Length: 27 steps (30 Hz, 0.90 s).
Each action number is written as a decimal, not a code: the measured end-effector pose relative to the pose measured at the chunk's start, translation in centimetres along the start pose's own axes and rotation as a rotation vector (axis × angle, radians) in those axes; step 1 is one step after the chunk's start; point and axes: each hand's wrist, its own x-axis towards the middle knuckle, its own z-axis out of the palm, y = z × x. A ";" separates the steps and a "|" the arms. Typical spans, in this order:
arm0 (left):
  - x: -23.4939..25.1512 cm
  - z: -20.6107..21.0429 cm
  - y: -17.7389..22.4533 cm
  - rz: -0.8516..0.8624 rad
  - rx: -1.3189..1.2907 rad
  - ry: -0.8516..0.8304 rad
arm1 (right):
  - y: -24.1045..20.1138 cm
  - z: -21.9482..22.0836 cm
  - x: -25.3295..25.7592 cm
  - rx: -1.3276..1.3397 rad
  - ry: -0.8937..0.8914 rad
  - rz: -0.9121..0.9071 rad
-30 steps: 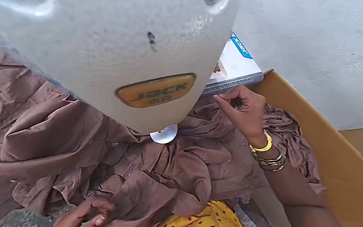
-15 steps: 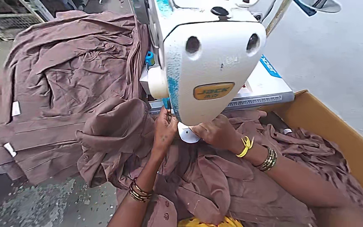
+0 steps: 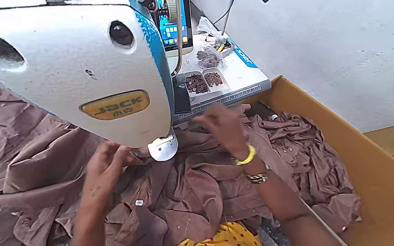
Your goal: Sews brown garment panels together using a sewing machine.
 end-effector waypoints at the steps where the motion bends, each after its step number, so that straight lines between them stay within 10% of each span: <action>1: -1.5 -1.7 -0.4 -0.013 0.036 0.005 | 2.6 -2.1 -0.9 -0.080 0.010 0.207; 6: -7.2 -6.8 -2.0 -0.103 -0.044 -0.074 | 13.0 -6.4 -10.7 -0.034 -0.281 1.073; 10: -8.4 -6.3 -1.3 -0.081 -0.096 -0.193 | 11.9 -4.5 -13.7 0.399 -0.154 1.223; 15: -8.3 -2.1 -0.2 -0.084 -0.317 -0.246 | 3.3 -4.4 -8.1 0.263 0.194 0.552; 21: -10.3 0.8 0.3 -0.452 -0.992 -0.327 | -12.5 2.8 -9.8 0.173 -0.430 -0.453; 24: -11.7 0.1 -2.7 -0.479 -0.801 -0.148 | -13.4 7.2 -12.8 0.345 -0.963 -0.548; 27: -13.9 -1.8 -4.5 -0.384 -0.440 -0.071 | -12.3 7.3 -12.3 0.410 -0.965 -0.456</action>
